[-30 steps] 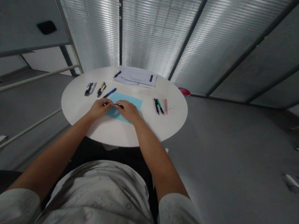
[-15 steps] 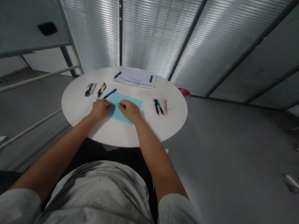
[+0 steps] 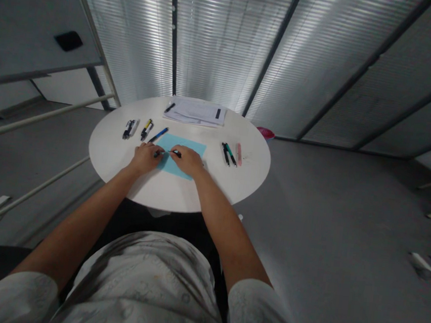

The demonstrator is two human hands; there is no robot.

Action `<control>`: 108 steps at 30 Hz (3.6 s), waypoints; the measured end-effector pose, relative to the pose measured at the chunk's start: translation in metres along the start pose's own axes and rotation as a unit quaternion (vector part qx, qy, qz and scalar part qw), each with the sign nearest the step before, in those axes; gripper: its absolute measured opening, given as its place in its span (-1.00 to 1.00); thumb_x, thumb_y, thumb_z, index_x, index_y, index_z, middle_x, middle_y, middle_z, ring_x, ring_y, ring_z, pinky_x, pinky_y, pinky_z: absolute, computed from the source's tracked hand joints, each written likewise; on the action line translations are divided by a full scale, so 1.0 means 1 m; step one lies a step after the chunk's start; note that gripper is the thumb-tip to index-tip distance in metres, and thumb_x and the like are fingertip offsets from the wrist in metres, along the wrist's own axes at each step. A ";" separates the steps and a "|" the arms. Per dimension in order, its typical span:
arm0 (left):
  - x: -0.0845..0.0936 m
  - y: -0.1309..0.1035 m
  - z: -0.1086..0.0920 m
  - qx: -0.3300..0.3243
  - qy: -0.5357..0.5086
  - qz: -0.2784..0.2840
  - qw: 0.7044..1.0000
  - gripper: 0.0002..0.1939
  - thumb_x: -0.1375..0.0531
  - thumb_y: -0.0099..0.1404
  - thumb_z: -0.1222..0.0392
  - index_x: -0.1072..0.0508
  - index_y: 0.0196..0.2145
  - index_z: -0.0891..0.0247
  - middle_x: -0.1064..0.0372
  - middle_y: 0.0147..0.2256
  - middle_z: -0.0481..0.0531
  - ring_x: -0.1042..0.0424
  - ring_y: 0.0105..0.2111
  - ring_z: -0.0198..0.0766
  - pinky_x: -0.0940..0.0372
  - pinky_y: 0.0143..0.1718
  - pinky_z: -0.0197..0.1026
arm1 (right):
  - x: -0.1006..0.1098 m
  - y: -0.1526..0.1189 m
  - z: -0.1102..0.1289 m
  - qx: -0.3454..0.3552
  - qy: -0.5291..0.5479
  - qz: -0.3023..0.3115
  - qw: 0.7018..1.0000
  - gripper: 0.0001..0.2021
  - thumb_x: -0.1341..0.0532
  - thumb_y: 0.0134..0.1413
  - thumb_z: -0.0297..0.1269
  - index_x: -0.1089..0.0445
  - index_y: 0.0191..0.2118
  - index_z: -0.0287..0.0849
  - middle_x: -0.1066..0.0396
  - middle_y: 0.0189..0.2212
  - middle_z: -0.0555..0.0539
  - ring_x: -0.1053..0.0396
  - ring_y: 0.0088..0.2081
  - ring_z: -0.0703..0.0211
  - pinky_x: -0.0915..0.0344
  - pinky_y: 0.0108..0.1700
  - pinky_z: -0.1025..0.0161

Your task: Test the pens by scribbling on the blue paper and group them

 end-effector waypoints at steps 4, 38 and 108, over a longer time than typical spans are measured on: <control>-0.002 -0.003 -0.010 -0.040 0.022 0.033 0.998 -0.62 -0.17 0.30 0.19 -0.67 0.00 0.14 -0.51 -0.02 0.31 -0.38 0.06 0.25 -0.25 0.04 0.24 | 0.001 0.000 -0.001 -0.010 -0.007 -0.010 1.000 -0.78 -0.18 0.38 -0.14 -0.55 -0.05 -0.04 -0.60 -0.11 -0.05 -0.48 -0.10 0.09 -0.34 -0.02 0.18; -0.002 0.007 -0.002 -0.046 -0.145 0.009 0.988 -0.69 -0.19 0.34 -0.04 -0.59 -0.29 0.25 -0.50 -0.39 0.10 -0.40 -0.35 -0.17 -0.29 -0.23 -0.16 | 0.001 -0.002 -0.002 -0.017 -0.018 -0.006 1.000 -0.75 -0.20 0.38 -0.17 -0.53 0.06 -0.01 -0.60 -0.06 -0.04 -0.51 -0.07 0.09 -0.35 -0.01 0.17; -0.004 0.006 0.011 0.050 -0.395 0.031 0.917 -0.74 -0.35 0.08 0.04 -0.58 -0.35 0.28 -0.54 -0.42 0.04 -0.43 -0.42 -0.24 -0.31 -0.38 -0.22 | -0.004 0.003 0.008 0.088 0.044 -0.014 0.995 -0.81 -0.23 0.32 -0.39 -0.58 -0.07 -0.09 -0.47 -0.11 -0.10 -0.39 0.02 0.09 -0.29 0.14 0.13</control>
Point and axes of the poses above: each hand's wrist, its own y-axis towards the middle knuckle, its own x-axis out of the back of the hand, z = x × y, the point moved 7 cm from there along y, towards the middle knuckle
